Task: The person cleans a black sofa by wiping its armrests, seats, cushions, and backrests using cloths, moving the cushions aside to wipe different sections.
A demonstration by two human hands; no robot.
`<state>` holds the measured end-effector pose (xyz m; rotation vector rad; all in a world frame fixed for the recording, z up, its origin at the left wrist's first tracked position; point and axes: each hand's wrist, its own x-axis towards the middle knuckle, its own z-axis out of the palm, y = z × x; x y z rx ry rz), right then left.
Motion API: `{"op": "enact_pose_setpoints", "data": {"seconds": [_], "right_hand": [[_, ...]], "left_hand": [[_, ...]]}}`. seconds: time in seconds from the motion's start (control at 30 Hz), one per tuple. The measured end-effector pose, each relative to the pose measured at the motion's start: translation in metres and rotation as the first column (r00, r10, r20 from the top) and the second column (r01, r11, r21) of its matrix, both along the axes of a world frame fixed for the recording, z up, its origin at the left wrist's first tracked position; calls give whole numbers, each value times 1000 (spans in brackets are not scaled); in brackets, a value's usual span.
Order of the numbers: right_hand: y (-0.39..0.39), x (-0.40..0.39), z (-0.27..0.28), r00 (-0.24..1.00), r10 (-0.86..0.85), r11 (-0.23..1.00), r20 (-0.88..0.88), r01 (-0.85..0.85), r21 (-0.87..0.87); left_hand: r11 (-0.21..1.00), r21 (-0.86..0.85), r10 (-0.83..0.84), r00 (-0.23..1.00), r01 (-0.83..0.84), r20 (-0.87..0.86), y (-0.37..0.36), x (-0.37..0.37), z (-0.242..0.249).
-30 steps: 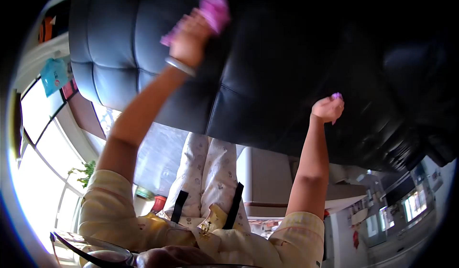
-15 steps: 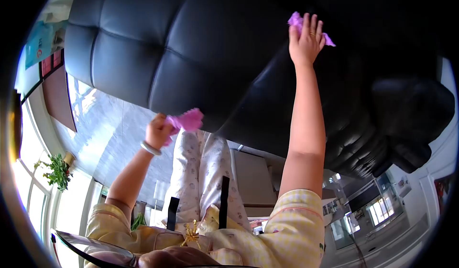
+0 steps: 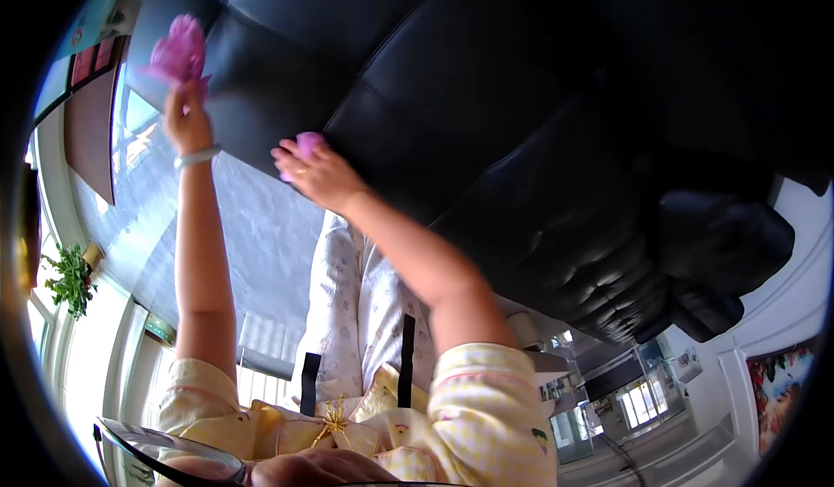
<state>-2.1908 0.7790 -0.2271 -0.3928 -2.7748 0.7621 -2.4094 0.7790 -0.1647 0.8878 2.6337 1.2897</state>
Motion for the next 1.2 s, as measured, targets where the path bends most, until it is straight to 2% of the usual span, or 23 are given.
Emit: {"op": "enact_pose_setpoints", "data": {"seconds": [0.03, 0.07, 0.1, 0.13, 0.17, 0.23, 0.3, 0.37, 0.43, 0.47, 0.5, 0.53, 0.6, 0.67, 0.73, 0.8, 0.83, 0.87, 0.93, 1.0, 1.07, 1.17, 1.2], "right_hand": [[5, 17, 7, 999, -31, 985, 21, 34, -167], [22, 42, 6, 1000, -18, 920, -2, 15, -393], [68, 63, 23, 992, 49, 924, 115, -1, -382], [105, 88, 32, 973, -187, 982, 135, 186, 17], [144, 114, 20, 937, -308, 951, 168, 310, 11], [221, 145, 19, 731, -661, 731, 171, 577, 364], [255, 152, 1, 579, -811, 567, 84, 740, 361], [217, 114, -4, 663, -748, 637, -22, 726, 259], [129, 67, 12, 830, -557, 828, 42, 551, 103], [78, 59, 9, 913, -408, 912, 12, 408, -33], [41, 56, 14, 975, -187, 982, 121, 188, 0], [12, 56, 8, 979, -205, 970, 13, 205, -132], [3, 58, 25, 973, -225, 945, 49, 230, -231], [-18, 88, 33, 995, -85, 922, 50, 98, -375], [-21, 148, 46, 980, 128, 946, 151, -75, -315], [-2, 223, 38, 968, -43, 915, 248, 138, -379], [19, 253, 43, 759, -149, 907, 634, 360, -218], [43, 270, 52, 602, -479, 847, 638, 509, 155], [52, 295, 29, 324, -939, 344, 116, 886, 310], [50, 275, 15, 137, -990, 137, 26, 928, 345], [39, 235, 21, 210, -977, 214, 39, 970, 114], [-9, 132, 26, 147, -989, 145, -11, 982, 125], [-19, 112, 37, 213, -976, 216, 45, 971, 98]], "left_hand": [[981, -175, -126, 964, 86, -236, -3, -11, -18], [954, -216, -246, 954, 208, -169, 1, -13, -30], [893, -397, -314, 924, 210, -218, -1, -11, -45], [836, -393, -510, 807, 384, -297, 2, -10, -57], [842, -379, -508, 800, 383, -320, 3, -7, -61], [844, -380, -506, 798, 379, -328, -3, -2, -63], [872, -347, -474, 774, 346, -419, -2, -4, -66], [877, -355, -460, 781, 325, -423, -6, -5, -69], [877, -362, -454, 788, 315, -416, -10, -9, -66], [874, -368, -459, 789, 318, -408, -13, -9, -66], [873, -371, -460, 786, 317, -412, -15, -10, -68], [873, -368, -463, 780, 319, -422, -14, -12, -70], [871, -379, -463, 776, 311, -428, -12, -11, -71], [873, -386, -458, 776, 299, -434, -10, -5, -66], [857, -403, -484, 771, 322, -414, -8, -6, -64], [863, -414, -468, 766, 289, -440, -6, -1, -68], [866, -414, -461, 768, 281, -444, -1, 2, -64], [864, -420, -461, 774, 279, -434, 1, 9, -61], [861, -429, -460, 780, 274, -424, 10, 18, -58], [858, -433, -463, 783, 277, -416, 16, 27, -52], [858, -426, -466, 782, 286, -414, 21, 36, -46], [857, -392, -482, 789, 334, -380, 21, 36, -31], [854, -369, -491, 802, 366, -341, 28, 45, -17]]}}
